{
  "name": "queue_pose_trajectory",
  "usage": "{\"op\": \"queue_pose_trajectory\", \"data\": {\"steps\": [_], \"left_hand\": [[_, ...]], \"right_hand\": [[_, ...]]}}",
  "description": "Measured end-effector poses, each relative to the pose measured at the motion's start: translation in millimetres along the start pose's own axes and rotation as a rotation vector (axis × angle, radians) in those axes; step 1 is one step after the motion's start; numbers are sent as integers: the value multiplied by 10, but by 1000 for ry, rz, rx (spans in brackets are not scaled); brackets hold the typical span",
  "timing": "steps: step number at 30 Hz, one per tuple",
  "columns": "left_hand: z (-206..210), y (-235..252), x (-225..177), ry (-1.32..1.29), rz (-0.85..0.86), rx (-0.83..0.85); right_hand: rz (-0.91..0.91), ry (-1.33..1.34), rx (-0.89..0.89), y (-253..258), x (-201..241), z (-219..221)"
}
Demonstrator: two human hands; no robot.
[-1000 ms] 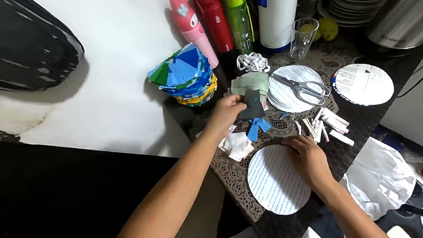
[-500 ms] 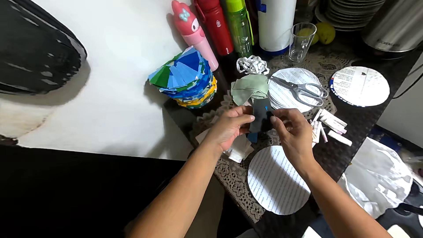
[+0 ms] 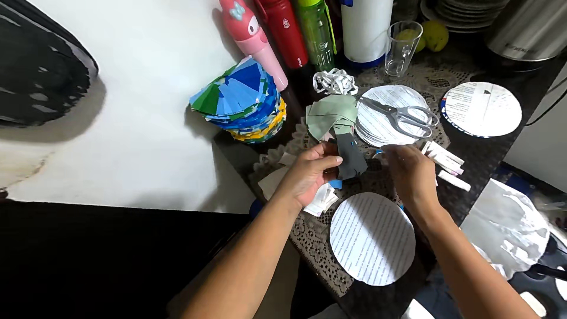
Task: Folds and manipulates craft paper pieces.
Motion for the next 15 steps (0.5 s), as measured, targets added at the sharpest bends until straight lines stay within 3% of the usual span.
{"op": "queue_pose_trajectory", "data": {"steps": [4, 6, 10, 15], "left_hand": [[62, 19, 56, -58, -45, -25], [109, 7, 68, -80, -60, -22], [199, -66, 58, 11, 24, -32], [242, -179, 123, 411, 347, -46]], "right_hand": [[-319, 103, 5, -222, 152, 119], [-361, 199, 23, -255, 223, 216], [61, 697, 69, -214, 190, 278], [367, 1092, 164, -235, 180, 322]]}}
Point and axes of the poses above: each hand's wrist, its own y-axis towards the middle knuckle, its own z-axis out of the palm, x = y × z, the point moved 4 cm from there along y, towards the middle knuckle, and after that the axes turned 6 degrees about x, right-handed, at the moved point
